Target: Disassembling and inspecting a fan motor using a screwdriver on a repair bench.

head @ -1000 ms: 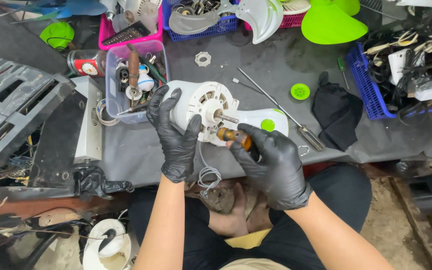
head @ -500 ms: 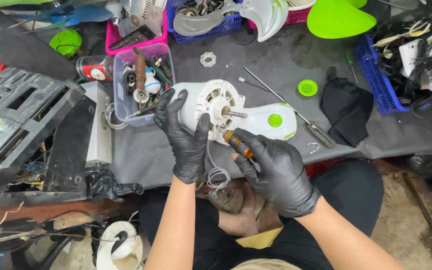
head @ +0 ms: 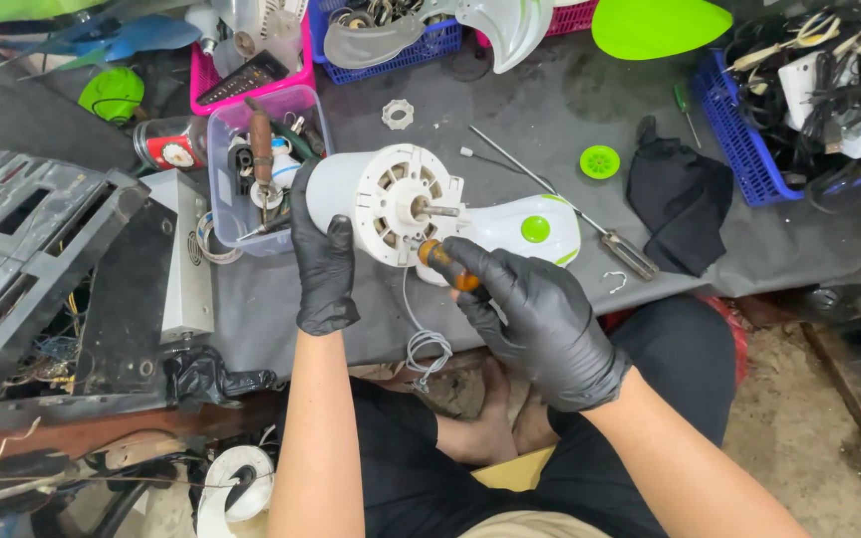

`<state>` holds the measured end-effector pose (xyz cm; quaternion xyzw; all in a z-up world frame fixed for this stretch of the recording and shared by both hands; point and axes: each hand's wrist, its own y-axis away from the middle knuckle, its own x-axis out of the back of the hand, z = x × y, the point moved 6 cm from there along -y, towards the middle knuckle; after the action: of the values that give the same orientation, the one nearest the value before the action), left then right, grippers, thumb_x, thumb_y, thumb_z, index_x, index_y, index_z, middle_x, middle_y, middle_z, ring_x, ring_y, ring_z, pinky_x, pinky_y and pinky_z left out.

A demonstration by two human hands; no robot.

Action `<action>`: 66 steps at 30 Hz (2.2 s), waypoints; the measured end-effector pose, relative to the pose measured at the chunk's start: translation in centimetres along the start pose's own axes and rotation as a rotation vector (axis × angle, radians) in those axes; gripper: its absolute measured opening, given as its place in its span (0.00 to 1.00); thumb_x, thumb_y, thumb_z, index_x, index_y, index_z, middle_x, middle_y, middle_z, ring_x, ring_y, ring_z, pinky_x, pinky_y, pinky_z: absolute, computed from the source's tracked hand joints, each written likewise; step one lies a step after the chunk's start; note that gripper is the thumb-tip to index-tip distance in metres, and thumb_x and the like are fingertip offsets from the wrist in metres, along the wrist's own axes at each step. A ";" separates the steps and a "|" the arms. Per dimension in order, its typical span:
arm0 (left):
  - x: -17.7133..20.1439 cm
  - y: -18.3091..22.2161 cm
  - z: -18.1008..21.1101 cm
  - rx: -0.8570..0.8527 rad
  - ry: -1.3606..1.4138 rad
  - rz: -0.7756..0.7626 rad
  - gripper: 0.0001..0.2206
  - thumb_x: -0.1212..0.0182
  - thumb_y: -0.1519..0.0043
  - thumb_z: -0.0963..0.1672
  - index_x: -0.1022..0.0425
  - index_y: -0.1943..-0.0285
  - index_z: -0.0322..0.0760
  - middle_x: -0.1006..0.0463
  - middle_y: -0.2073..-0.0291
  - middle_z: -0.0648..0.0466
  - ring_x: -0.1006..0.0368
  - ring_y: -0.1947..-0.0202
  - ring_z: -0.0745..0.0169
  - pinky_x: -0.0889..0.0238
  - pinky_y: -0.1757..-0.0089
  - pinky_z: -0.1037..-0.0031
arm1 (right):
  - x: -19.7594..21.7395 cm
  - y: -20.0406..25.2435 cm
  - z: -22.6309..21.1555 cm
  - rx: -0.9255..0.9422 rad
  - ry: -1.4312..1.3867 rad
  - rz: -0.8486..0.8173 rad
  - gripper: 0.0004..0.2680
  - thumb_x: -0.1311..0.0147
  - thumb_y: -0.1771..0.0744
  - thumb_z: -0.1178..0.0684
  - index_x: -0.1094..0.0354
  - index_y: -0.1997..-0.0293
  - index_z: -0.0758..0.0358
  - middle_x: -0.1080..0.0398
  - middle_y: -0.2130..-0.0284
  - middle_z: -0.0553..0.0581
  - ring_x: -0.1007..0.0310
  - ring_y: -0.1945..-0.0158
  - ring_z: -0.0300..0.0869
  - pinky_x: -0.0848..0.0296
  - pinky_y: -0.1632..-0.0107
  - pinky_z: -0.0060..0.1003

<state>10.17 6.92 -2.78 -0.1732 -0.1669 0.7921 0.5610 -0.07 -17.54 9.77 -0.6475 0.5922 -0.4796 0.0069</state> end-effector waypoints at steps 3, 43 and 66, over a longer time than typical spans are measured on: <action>-0.1 -0.5 -0.6 0.040 0.090 -0.029 0.36 0.33 0.46 0.57 0.43 0.29 0.49 0.36 0.36 0.46 0.38 0.37 0.53 0.34 0.42 0.57 | 0.5 -0.8 -1.0 -0.007 -0.011 0.076 0.14 0.38 0.37 0.57 0.29 0.46 0.59 0.27 0.74 0.56 0.25 0.72 0.49 0.25 0.66 0.42; 0.3 0.9 -1.6 0.295 0.233 0.147 0.30 0.33 0.49 0.47 0.34 0.34 0.53 0.28 0.49 0.50 0.27 0.52 0.56 0.23 0.56 0.58 | 0.6 -0.4 -0.9 0.141 0.060 0.132 0.13 0.35 0.40 0.60 0.25 0.52 0.60 0.28 0.75 0.55 0.28 0.74 0.51 0.29 0.67 0.44; 1.2 0.3 -1.7 0.076 0.339 0.013 0.34 0.33 0.47 0.58 0.38 0.32 0.50 0.28 0.43 0.48 0.29 0.43 0.59 0.34 0.41 0.60 | 1.0 5.1 12.6 -0.571 -0.692 0.419 0.07 0.49 0.31 0.64 0.33 0.49 0.77 0.29 0.67 0.71 0.34 0.76 0.41 0.28 0.71 0.36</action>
<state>10.34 8.05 -4.48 -0.2842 -0.0386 0.7607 0.5823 3.83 -26.86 0.65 -0.6119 0.7803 -0.0436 0.1217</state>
